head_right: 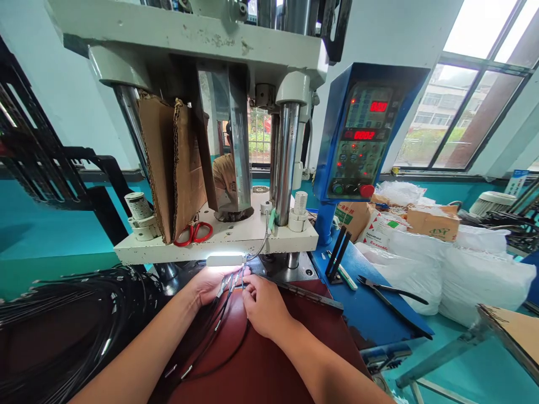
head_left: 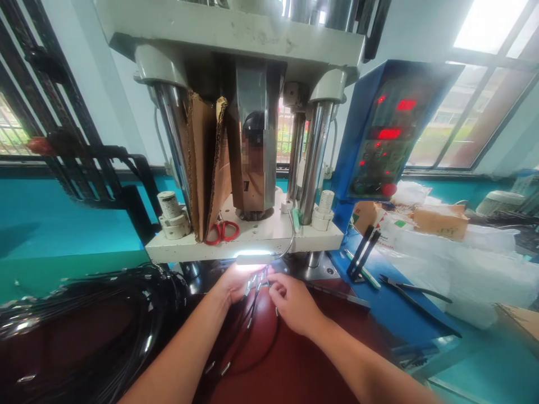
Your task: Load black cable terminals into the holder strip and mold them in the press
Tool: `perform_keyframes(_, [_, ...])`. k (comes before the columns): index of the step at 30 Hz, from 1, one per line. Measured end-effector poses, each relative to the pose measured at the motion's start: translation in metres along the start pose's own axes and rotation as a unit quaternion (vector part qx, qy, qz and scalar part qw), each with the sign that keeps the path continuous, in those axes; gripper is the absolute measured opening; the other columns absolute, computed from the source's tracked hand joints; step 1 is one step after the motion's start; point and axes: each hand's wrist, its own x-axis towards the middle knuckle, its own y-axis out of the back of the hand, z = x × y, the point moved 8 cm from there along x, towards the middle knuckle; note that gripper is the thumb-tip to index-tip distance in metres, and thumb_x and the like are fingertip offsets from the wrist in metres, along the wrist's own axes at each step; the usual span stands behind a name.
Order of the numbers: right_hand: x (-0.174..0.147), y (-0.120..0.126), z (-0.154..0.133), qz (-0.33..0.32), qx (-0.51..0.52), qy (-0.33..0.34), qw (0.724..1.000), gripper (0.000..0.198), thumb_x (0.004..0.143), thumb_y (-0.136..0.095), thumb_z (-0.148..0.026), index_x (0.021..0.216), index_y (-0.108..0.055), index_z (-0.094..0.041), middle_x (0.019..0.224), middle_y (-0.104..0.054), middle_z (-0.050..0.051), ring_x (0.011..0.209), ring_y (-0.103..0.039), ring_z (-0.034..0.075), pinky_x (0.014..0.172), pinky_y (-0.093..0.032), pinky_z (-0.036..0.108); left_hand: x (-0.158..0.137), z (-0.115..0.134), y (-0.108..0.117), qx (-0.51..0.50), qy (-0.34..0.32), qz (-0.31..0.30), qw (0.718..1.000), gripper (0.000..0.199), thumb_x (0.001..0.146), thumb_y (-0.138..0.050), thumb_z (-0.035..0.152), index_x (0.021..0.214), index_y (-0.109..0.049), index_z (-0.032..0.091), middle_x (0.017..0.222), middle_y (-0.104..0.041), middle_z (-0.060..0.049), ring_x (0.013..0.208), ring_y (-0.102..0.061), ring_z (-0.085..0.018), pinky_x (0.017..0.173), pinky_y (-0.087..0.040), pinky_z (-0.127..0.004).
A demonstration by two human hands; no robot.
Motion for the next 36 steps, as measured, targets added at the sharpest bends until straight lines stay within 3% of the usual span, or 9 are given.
perform_keyframes(19, [-0.002, -0.002, 0.003, 0.004, 0.021, -0.006, 1.0, 0.026, 0.084, -0.047, -0.019, 0.102, -0.065, -0.021, 0.073, -0.061, -0.002, 0.064, -0.054, 0.012, 0.064, -0.042, 0.023, -0.002, 0.005, -0.002, -0.002, -0.015, 0.034, 0.999, 0.008, 0.073, -0.065, 0.001, 0.074, -0.064, 0.009, 0.068, -0.069, -0.007, 0.067, -0.069, -0.019, 0.07, -0.059, -0.031])
perform_keyframes(22, [-0.001, -0.002, 0.01, 0.014, 0.03, -0.025, 0.999, 0.032, 0.084, -0.047, -0.02, 0.114, -0.06, -0.021, 0.074, -0.063, -0.002, 0.068, -0.058, 0.013, 0.067, -0.044, 0.024, -0.002, 0.004, 0.0, 0.001, -0.012, 0.034, 0.999, 0.008, 0.075, -0.063, 0.002, 0.077, -0.064, 0.009, 0.069, -0.069, -0.007, 0.066, -0.069, -0.018, 0.069, -0.059, -0.03])
perform_keyframes(27, [0.009, -0.006, 0.027, 0.013, 0.05, -0.06, 0.997, 0.052, 0.088, -0.041, -0.024, 0.14, -0.036, -0.017, 0.07, -0.065, -0.002, 0.059, -0.06, 0.012, 0.061, -0.047, 0.024, 0.001, 0.002, 0.002, 0.016, 0.0, 0.022, 1.0, 0.012, 0.075, -0.064, 0.004, 0.086, -0.064, 0.009, 0.074, -0.069, -0.009, 0.067, -0.069, -0.019, 0.065, -0.058, -0.03])
perform_keyframes(31, [0.012, -0.008, 0.03, 0.002, 0.059, -0.066, 0.996, 0.042, 0.091, -0.037, -0.027, 0.131, -0.048, -0.02, 0.072, -0.064, -0.002, 0.051, -0.058, 0.011, 0.05, -0.044, 0.022, -0.004, 0.005, 0.0, 0.041, 0.008, 0.019, 0.999, 0.016, 0.074, -0.066, 0.007, 0.089, -0.063, 0.01, 0.078, -0.069, -0.009, 0.07, -0.069, -0.019, 0.066, -0.058, -0.03])
perform_keyframes(36, [0.007, -0.004, 0.027, 0.017, 0.062, -0.066, 0.996, 0.028, 0.09, -0.037, -0.027, 0.107, -0.058, -0.019, 0.063, -0.058, -0.003, 0.051, -0.059, 0.013, 0.047, -0.042, 0.021, -0.021, 0.016, -0.004, 0.098, 0.019, 0.027, 0.995, 0.021, 0.067, -0.072, 0.012, 0.086, -0.063, 0.012, 0.075, -0.067, -0.007, 0.066, -0.066, -0.02, 0.064, -0.055, -0.033])
